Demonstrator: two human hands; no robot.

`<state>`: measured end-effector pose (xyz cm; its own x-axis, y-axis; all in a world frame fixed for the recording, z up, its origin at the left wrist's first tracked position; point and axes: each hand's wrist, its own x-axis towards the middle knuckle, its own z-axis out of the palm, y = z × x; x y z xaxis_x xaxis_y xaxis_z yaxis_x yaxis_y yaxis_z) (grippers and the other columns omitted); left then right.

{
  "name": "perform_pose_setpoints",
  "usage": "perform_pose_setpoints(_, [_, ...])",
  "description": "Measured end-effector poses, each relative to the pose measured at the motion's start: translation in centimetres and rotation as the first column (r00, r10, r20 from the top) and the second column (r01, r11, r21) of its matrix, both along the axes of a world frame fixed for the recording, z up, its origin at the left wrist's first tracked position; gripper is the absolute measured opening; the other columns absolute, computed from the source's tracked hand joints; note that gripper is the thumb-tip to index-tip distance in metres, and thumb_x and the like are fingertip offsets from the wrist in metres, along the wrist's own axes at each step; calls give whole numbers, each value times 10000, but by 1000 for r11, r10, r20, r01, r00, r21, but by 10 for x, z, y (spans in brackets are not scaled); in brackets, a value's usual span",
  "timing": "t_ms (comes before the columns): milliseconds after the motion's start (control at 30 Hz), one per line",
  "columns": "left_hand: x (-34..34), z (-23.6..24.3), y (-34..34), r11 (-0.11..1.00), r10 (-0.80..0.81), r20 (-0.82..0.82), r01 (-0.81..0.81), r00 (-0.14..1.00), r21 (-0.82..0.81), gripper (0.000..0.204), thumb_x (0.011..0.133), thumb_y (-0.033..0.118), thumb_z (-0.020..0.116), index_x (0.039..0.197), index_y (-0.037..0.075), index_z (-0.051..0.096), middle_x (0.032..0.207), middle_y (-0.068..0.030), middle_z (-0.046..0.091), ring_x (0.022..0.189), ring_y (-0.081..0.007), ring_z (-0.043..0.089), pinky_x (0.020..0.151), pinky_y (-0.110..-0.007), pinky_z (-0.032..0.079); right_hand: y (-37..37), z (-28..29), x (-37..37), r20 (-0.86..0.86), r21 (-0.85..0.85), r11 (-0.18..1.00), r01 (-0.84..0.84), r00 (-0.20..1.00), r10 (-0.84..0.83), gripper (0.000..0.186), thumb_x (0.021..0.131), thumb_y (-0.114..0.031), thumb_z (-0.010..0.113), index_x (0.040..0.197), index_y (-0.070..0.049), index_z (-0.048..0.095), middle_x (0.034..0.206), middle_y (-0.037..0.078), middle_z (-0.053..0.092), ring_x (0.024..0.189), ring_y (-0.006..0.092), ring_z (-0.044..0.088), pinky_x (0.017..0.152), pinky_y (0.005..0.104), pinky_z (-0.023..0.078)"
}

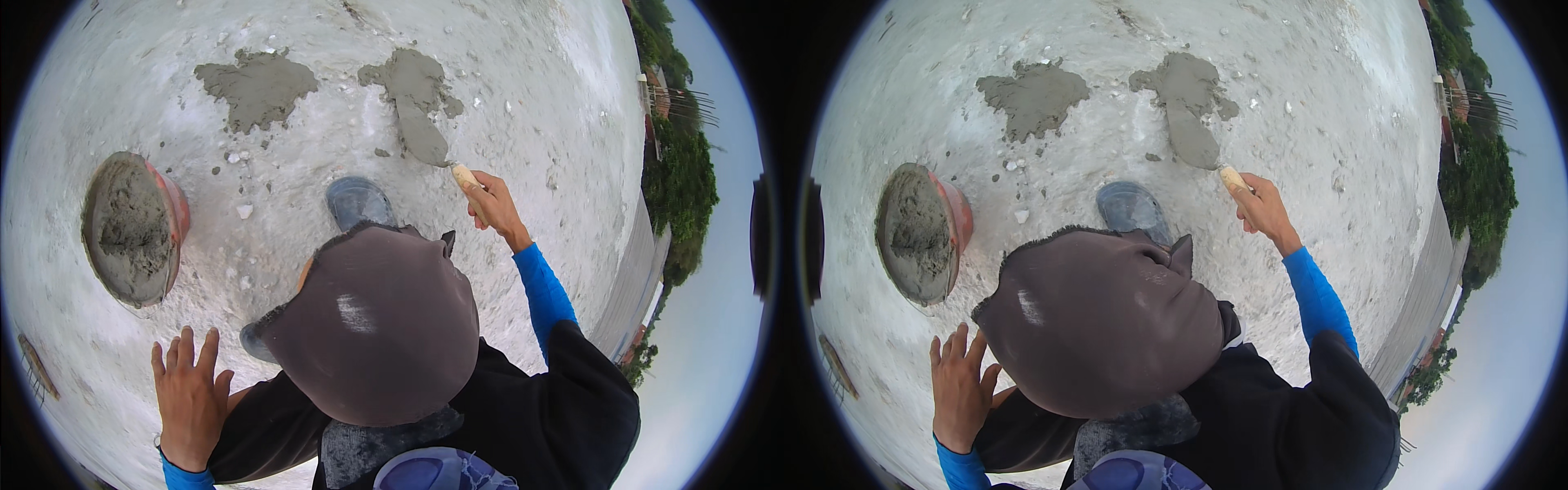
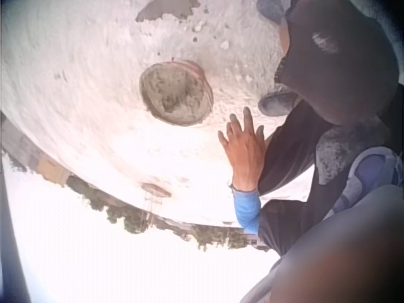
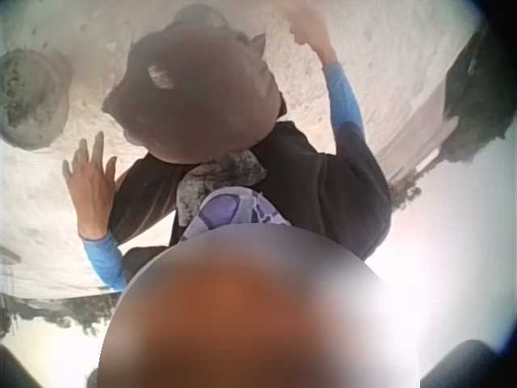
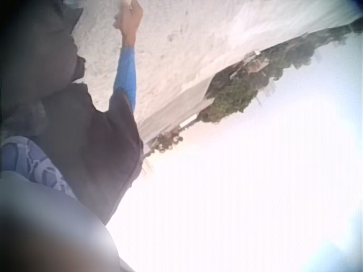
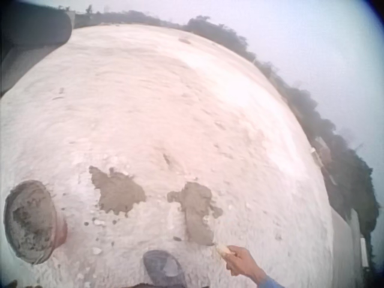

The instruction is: The person scoops cement from a bucket using a trowel and applies it to a concrete floor, smoothing the surface in several small patches. The person repeatedly returns to the bucket to gather more cement and continues spreading it across the floor.

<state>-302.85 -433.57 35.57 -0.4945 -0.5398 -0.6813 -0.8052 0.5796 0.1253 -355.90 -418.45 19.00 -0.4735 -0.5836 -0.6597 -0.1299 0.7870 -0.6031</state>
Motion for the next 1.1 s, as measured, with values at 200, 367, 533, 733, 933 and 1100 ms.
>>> perform_pose_setpoints(200, [-7,-1,1,997,-77,-18,77,997,20,655,914,213,810,1508,81,568,1480,-255,555,1387,-405,534,1266,-592,285,-41,-32,-22,161,-156,933,325,940,-301,344,1061,-335,594,1174,-13,636,677,87,609,412,166,549,364,319,407])
perform_pose_setpoints(367, [-8,2,2,1000,-21,7,21,1000,5,649,916,209,807,1505,80,568,1484,-256,554,1392,-406,531,1267,-591,288,-34,-26,5,239,-14,992,123,964,-116,364,1071,-353,594,1184,-11,650,682,94,614,418,162,558,357,313,400])
perform_pose_setpoints(533, [-4,-4,-5,1000,-28,20,28,999,8,651,914,210,811,1504,84,567,1486,-257,553,1385,-404,537,1266,-591,291,-42,-23,-13,161,-112,983,143,979,-124,392,1069,-361,595,1205,2,660,685,87,618,421,151,559,366,313,411])
perform_pose_setpoints(733, [-2,-2,2,999,-24,3,23,1000,33,652,914,221,818,1503,95,571,1483,-256,555,1379,-403,542,1267,-588,290,-6,-49,2,-72,-72,997,-18,997,13,436,1051,-334,595,1312,10,653,708,70,603,482,138,562,427,306,465])
perform_pose_setpoints(933, [-1,0,-2,1000,13,22,-13,1000,1,659,909,224,821,1506,94,573,1479,-257,557,1381,-403,540,1264,-589,294,84,7,40,-91,60,998,-31,995,36,465,1042,-298,617,1388,11,651,828,46,630,640,118,606,475,304,521])
perform_pose_setpoints(1100, [-4,2,1,998,-68,-22,68,997,11,663,911,218,816,1512,90,567,1484,-260,556,1385,-404,538,1262,-593,295,19,7,28,-195,-8,999,-33,980,31,458,1043,-298,609,1371,19,656,808,77,651,635,140,631,490,317,529])
